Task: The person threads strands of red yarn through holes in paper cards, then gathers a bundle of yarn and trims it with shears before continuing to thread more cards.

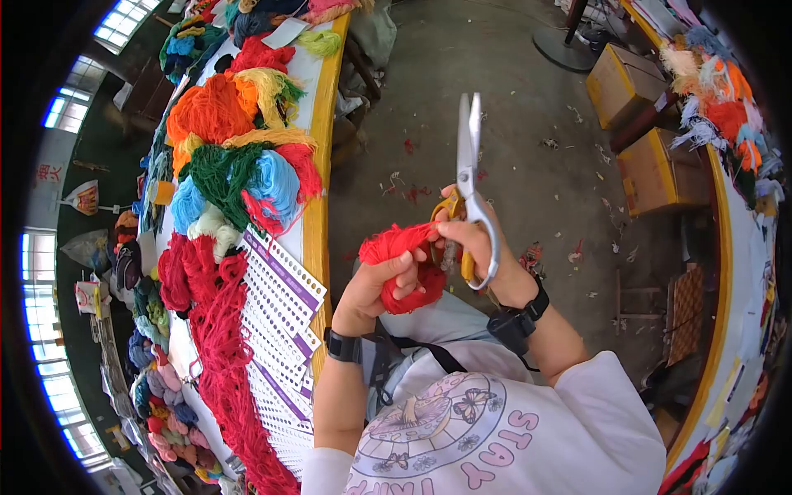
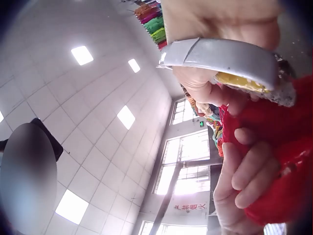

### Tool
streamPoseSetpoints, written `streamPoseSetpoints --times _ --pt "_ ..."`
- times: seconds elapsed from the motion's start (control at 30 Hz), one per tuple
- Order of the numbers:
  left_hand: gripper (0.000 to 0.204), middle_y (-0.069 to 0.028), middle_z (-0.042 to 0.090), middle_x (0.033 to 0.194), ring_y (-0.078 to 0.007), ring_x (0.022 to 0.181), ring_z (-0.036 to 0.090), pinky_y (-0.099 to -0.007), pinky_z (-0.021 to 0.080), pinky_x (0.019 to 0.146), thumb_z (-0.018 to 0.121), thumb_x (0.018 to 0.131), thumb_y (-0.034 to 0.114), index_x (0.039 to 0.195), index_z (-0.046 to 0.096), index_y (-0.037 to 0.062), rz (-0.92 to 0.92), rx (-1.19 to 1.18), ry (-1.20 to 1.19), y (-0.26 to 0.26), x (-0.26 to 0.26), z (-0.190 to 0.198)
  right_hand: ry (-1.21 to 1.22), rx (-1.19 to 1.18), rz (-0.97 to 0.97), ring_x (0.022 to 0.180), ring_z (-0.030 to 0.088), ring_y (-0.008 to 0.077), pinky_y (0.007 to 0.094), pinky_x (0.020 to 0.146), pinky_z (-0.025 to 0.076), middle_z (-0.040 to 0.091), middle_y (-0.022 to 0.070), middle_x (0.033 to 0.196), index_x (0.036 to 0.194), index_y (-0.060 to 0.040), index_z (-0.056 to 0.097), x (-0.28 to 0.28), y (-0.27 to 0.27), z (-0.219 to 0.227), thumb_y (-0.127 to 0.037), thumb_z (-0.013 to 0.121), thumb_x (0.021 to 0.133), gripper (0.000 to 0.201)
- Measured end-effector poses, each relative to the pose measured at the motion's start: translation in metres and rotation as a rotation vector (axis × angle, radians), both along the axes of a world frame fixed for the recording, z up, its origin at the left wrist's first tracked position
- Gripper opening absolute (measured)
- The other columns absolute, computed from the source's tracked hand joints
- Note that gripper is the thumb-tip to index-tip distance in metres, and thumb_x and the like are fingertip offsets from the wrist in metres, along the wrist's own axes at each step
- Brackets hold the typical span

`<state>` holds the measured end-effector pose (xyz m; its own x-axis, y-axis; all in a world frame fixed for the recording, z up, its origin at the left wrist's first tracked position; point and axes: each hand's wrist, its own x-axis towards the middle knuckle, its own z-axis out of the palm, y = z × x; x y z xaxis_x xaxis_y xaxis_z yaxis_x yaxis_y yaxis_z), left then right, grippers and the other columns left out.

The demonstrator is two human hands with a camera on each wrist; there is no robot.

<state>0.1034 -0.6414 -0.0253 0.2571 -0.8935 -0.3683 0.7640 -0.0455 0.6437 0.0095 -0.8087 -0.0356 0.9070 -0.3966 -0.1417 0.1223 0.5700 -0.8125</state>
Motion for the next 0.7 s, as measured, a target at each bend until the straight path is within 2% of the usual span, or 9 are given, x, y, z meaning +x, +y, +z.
streamPoseSetpoints --times 0.07,0.17,0.2,0.3,0.33,0.43,0.57,0.6,0.7 --pt "0.025 0.0031 0.04 0.057 -0.0061 0.044 0.036 -0.0263 0.043 0.06 0.042 0.093 0.023 0.103 0.054 0.0025 0.009 -0.108 0.128 0.005 0.001 -0.008 -0.02 0.245 -0.033 0.079 0.058 0.0143 0.0271 0.068 0.047 0.054 0.0042 0.087 0.117 -0.005 0.04 -0.001 0.0 -0.001 -0.005 0.057 0.077 0.044" --pt "0.026 0.007 0.034 0.055 -0.0035 0.043 0.034 -0.028 0.045 0.065 0.039 0.094 0.026 0.102 0.052 0.005 -0.052 -0.217 0.159 0.004 -0.002 -0.011 -0.007 0.298 -0.089 0.079 0.059 0.0164 0.0284 0.068 0.048 0.054 0.0053 0.089 0.118 -0.0045 0.038 -0.004 0.0 0.0 -0.005 0.057 0.077 0.046" --pt "0.026 0.0073 0.034 0.055 -0.0033 0.043 0.033 -0.0278 0.044 0.065 0.039 0.095 0.026 0.102 0.052 0.0051 -0.046 -0.212 0.17 0.005 -0.002 -0.012 -0.002 0.151 -0.055 0.077 0.059 0.0171 0.0281 0.068 0.048 0.053 0.0057 0.09 0.119 -0.0052 0.037 -0.004 -0.002 -0.003 -0.004 0.057 0.076 0.047" --pt "0.027 0.0084 0.034 0.055 -0.0028 0.042 0.033 -0.027 0.043 0.063 0.038 0.095 0.027 0.102 0.052 0.0053 -0.024 -0.212 0.204 0.009 -0.003 -0.018 0.018 0.146 0.015 0.077 0.056 0.017 0.03 0.068 0.046 0.051 0.006 0.089 0.116 -0.0064 0.038 -0.008 -0.001 0.018 -0.007 0.053 0.076 0.043" --pt "0.027 0.0088 0.034 0.054 -0.0026 0.041 0.032 -0.0266 0.042 0.062 0.038 0.095 0.027 0.101 0.052 0.0052 -0.01 -0.225 0.212 0.01 -0.005 -0.019 -0.012 0.268 0.009 0.067 0.053 0.0142 0.0295 0.063 0.045 0.049 0.0058 0.085 0.116 -0.0091 0.039 -0.005 0.0 0.017 -0.007 0.052 0.075 0.043" --pt "0.026 0.0099 0.033 0.054 -0.002 0.04 0.032 -0.0257 0.04 0.06 0.038 0.095 0.026 0.101 0.052 0.0048 0.011 -0.304 0.227 0.013 -0.004 -0.017 -0.083 0.526 0.12 0.064 0.05 0.0119 0.0295 0.061 0.044 0.05 0.0045 0.085 0.115 -0.0111 0.04 -0.006 -0.011 0.002 -0.005 0.054 0.076 0.042" --pt "0.026 0.011 0.032 0.052 -0.0014 0.039 0.032 -0.0254 0.039 0.059 0.038 0.094 0.027 0.1 0.051 0.0046 -0.008 -0.385 0.367 0.011 -0.012 -0.003 -0.051 0.445 0.146 0.057 0.047 0.011 0.0293 0.056 0.043 0.05 0.0067 0.083 0.113 -0.011 0.044 -0.022 -0.035 -0.003 -0.001 0.054 0.072 0.043" --pt "0.024 0.0101 0.034 0.052 -0.0015 0.04 0.032 -0.0239 0.038 0.055 0.043 0.093 0.024 0.097 0.054 0.0034 0.006 -0.38 0.427 0.006 -0.018 0.0 -0.072 0.425 0.141 0.056 0.045 0.0102 0.0285 0.056 0.042 0.048 0.0059 0.081 0.113 -0.0111 0.044 -0.025 -0.04 0.0 -0.001 0.052 0.073 0.042" --pt "0.018 0.0082 0.039 0.055 -0.002 0.041 0.032 -0.0219 0.034 0.048 0.052 0.089 0.018 0.092 0.057 0.0015 -0.035 0.075 -0.165 -0.003 -0.02 0.014 -0.153 0.518 0.075 0.054 0.041 0.0087 0.0264 0.054 0.039 0.042 0.0032 0.075 0.114 -0.0122 0.044 -0.029 -0.053 0.007 -0.001 0.047 0.073 0.043"
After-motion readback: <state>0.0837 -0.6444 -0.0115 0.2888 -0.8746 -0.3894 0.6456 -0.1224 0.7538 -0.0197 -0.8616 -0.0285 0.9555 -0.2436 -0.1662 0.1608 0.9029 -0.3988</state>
